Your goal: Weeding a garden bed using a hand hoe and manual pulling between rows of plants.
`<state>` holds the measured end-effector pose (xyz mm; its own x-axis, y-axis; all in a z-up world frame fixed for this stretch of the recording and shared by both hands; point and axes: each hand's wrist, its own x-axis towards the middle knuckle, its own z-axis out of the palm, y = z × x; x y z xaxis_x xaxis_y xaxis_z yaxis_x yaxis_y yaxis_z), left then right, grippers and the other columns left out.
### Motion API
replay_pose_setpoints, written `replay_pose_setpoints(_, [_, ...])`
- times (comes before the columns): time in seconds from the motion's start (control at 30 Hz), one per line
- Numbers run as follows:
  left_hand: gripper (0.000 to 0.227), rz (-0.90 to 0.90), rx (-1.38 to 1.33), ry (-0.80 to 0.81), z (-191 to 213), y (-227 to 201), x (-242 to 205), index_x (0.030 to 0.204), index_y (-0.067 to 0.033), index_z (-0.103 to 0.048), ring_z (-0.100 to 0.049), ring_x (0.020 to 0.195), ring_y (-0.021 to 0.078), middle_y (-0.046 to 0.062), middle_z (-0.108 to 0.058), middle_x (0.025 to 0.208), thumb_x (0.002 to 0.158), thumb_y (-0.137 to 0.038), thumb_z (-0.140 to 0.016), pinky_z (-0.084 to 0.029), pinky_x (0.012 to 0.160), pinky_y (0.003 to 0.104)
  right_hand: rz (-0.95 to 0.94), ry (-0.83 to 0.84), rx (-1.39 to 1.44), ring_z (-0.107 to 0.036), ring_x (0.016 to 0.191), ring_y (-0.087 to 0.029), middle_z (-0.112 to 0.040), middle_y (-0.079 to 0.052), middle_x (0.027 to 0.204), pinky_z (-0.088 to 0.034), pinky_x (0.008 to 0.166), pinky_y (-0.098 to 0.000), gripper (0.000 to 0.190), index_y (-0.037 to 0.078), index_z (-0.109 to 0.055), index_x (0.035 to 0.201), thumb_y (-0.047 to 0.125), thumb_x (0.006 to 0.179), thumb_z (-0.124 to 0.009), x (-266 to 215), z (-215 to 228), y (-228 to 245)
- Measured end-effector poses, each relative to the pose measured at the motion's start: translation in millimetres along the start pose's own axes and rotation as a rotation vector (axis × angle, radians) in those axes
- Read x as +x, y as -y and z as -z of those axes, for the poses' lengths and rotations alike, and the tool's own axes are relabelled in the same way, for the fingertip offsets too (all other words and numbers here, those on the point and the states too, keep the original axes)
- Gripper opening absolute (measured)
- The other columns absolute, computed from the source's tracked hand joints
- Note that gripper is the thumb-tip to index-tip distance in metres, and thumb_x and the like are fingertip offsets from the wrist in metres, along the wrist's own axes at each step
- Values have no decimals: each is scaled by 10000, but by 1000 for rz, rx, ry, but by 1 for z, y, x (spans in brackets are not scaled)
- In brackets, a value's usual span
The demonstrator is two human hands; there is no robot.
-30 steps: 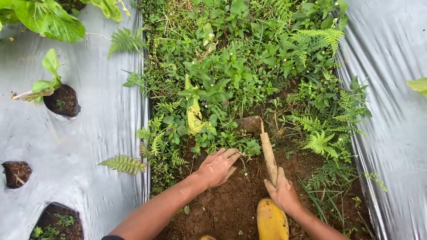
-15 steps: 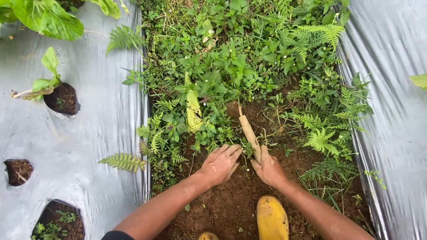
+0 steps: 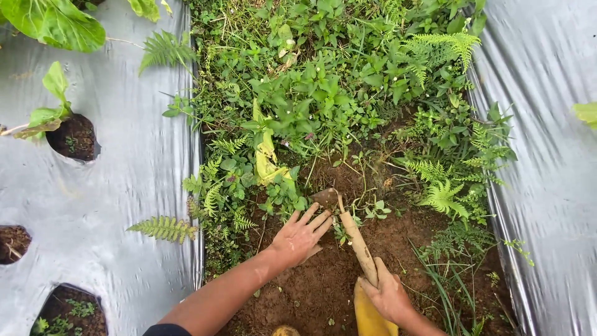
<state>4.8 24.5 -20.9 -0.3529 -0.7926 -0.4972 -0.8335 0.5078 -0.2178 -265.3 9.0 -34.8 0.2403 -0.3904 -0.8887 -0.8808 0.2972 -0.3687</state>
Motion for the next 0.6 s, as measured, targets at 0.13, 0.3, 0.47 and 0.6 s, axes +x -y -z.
replay_pose_setpoints(0.13, [679,46,-486,292,34,7,-5,1590,-179,29,77,1522,336,45,50,1679,1027,-463,-224,23,1234,544,81,-210,167,-693,693,-194,-693,-148,1150,-663,587,-375,683,112,-342,1483,370,923,-638,-3,23,28])
replay_pose_setpoints(0.3, [676,46,-600,293,33,5,-4,1594,-174,-104,10,1524,341,63,-41,1680,1024,-370,-411,-38,1233,549,216,-438,380,-558,486,-217,-664,-190,861,-560,383,-374,511,23,-418,1417,225,986,-604,-1,69,78])
replay_pose_setpoints(0.47, [616,42,-614,363,35,4,-2,1581,-148,-113,61,1541,300,41,-9,1689,1040,-395,-274,28,1254,510,80,-178,277,-532,505,-181,-689,-178,1146,-464,337,-292,591,138,-348,1507,236,986,-607,16,32,22])
replay_pose_setpoints(0.6, [460,65,-695,294,12,-7,-10,1449,-107,-441,-226,1488,349,118,-384,1541,1073,-351,-338,-108,1250,546,5,-105,-150,-660,1014,-224,-706,-74,1024,-566,907,-365,565,265,-334,1445,475,968,-554,-10,-18,-35])
